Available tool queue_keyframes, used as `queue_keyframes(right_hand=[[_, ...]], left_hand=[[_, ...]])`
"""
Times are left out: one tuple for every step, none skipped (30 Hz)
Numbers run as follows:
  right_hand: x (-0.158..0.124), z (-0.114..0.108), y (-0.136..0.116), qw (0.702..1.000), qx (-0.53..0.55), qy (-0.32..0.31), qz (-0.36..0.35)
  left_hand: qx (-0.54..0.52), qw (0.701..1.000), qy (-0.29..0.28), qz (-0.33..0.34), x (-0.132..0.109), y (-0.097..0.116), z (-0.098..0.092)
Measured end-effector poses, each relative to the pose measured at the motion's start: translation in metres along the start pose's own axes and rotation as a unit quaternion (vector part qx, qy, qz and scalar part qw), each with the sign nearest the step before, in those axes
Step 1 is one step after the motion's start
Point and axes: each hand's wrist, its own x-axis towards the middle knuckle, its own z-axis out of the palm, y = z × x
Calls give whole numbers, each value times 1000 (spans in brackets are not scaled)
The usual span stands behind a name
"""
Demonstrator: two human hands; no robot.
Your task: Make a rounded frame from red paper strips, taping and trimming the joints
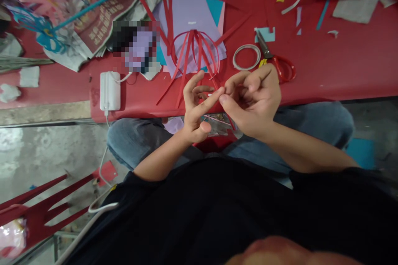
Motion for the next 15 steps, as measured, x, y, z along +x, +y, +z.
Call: queue_keyframes(right_hand=[[-1,0,-1,1000,-4,2,-6],[-1,0,-2,1000,-8,3,-12],[-2,0,-3,1000,-11,4,-19],[-3,0,-4,1000,-12,5,-26],[-4,-1,-5,999,-13,6,-33],[-4,-1,-5,999,-13,7,-38],[-5,-1,-5,999,-13,9,-42],[-5,-1,-6,999,-12,11,-46],[-5,0,-6,999,-13,13,-48],[-5,0,-6,999,-16,15,-50],[-5,0,-6,998,-21,18,-51],[-4,1,-6,998,-28,20,-52],[-4,1,-6,998,-35,22,-53],[-4,1,-6,997,-44,23,-53],[-5,2,-6,997,-51,24,-52]], left_hand=[[7,1000,4,-7,0,1,0],[13,1000,9,-18,0,1,0],[19,999,14,-32,0,1,0],[25,998,17,-46,0,0,0],[31,998,16,-54,0,0,0],[37,998,12,-53,0,-1,-1],[42,998,6,-42,0,-2,-1],[44,999,-2,-20,-1,-3,-2],[47,999,-12,11,-1,-4,-3],[50,997,-24,46,-1,-5,-4],[54,995,-33,76,-1,-7,-5],[61,993,-39,96,-1,-8,-6],[69,991,-40,106,-1,-11,-6],[76,990,-39,109,-1,-13,-7],[81,990,-37,112,-1,-16,-7]])
